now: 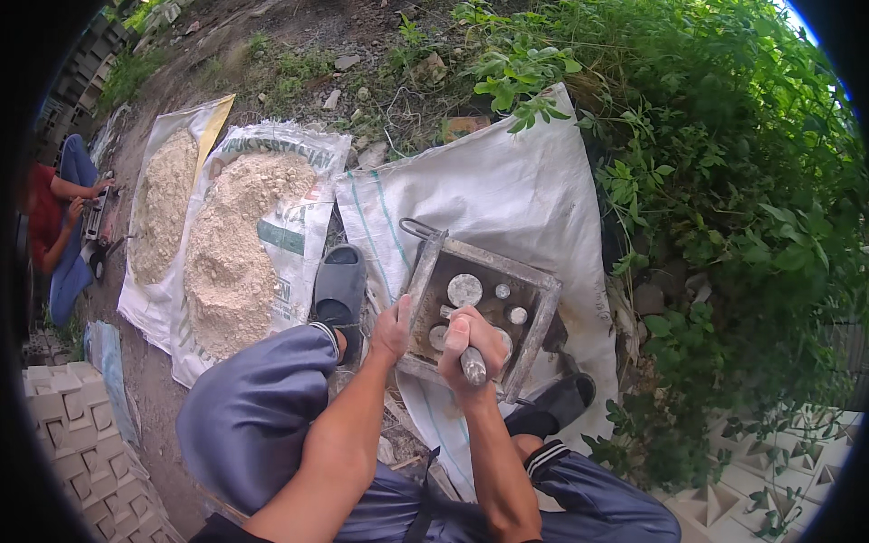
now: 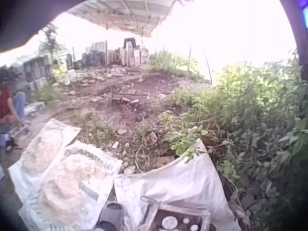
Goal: The person packs a fine granular material into circular molds within a square metal frame using a small hand tool and then levels the top with a flat metal tool.
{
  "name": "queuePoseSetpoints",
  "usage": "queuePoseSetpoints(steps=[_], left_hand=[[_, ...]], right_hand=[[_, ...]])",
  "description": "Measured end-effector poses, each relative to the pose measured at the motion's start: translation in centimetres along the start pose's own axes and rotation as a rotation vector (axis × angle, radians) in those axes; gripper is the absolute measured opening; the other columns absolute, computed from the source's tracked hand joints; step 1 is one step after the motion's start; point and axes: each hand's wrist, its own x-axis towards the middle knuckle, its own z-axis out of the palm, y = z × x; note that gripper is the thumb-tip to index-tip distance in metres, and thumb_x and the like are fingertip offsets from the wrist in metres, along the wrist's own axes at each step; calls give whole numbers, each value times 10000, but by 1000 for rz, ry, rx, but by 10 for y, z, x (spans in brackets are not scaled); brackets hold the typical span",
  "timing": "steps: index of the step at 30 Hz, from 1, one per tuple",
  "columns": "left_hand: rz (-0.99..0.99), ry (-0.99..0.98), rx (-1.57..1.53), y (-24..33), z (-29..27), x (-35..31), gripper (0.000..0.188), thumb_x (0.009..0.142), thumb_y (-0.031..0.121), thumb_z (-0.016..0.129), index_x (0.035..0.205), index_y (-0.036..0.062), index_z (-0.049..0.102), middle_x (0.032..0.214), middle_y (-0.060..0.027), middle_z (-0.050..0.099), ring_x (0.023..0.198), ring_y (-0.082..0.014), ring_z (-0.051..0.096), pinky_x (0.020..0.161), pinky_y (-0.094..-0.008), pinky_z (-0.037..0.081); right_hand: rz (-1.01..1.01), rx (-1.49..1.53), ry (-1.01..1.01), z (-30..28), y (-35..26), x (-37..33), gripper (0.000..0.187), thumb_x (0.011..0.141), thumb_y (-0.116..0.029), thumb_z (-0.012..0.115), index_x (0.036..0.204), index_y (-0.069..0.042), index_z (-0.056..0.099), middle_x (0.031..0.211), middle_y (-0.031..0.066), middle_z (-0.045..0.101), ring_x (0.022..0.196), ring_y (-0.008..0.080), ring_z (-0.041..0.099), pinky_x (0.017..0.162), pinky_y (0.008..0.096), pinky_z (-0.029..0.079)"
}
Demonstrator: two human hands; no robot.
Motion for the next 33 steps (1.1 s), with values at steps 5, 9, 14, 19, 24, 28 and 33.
queuePoseSetpoints(steps=[5, 9, 14, 19, 24, 28, 33], left_hand=[[-10, -25, -13, 9, 6, 0, 633, 969, 532, 339, 1111, -14, 625, 1000, -320, 615, 1027, -463, 570, 872, -431, 436], [-25, -24, -13, -4, 7, 2, 603, 973, 510, 352, 1110, -9, 627, 1010, -304, 625, 1030, -444, 581, 876, -414, 438], [-18, -48, -38, -3, 6, 2, 606, 973, 510, 355, 1116, -11, 627, 1023, -298, 629, 1042, -428, 587, 878, -404, 440], [-28, -38, -10, -3, 3, 2, 611, 975, 511, 345, 1107, -15, 626, 1018, -305, 619, 1039, -452, 569, 880, -416, 436], [-9, -46, -35, -4, 9, 5, 597, 960, 540, 341, 1126, 50, 638, 1038, -284, 623, 1049, -440, 567, 891, -439, 438], [-16, 3, -27, -9, 8, 3, 598, 961, 538, 341, 1117, 41, 637, 1029, -289, 621, 1036, -454, 563, 884, -447, 439], [-18, -64, -11, 1, 9, 6, 595, 953, 545, 355, 1139, 57, 639, 1026, -282, 631, 1035, -452, 568, 886, -446, 442]], right_hand=[[-71, 124, 6, -19, 25, -18, 310, 892, -36, 449, 585, -1, 463, 527, 82, 461, 432, 200, 448, 488, 334, 432], [28, -41, -51, -9, 24, -8, 263, 870, -34, 465, 613, 9, 498, 576, 103, 504, 447, 206, 484, 469, 315, 405], [-40, 223, 167, -11, 1, -9, 344, 922, -106, 420, 597, 3, 451, 517, 62, 456, 462, 145, 479, 463, 292, 388], [131, 24, -43, -5, 26, -6, 336, 926, -94, 411, 597, -26, 403, 517, 25, 418, 469, 116, 395, 484, 282, 358], [47, 214, 116, -17, -8, 2, 358, 920, -64, 376, 568, -47, 317, 490, 0, 355, 461, 94, 289, 495, 287, 348], [185, 116, -81, -4, 31, -1, 359, 928, -64, 392, 575, -51, 325, 504, 1, 373, 471, 106, 337, 487, 277, 334], [8, 229, 171, -22, -20, 12, 363, 920, -74, 398, 565, -55, 324, 489, 3, 354, 458, 101, 302, 471, 268, 287]])
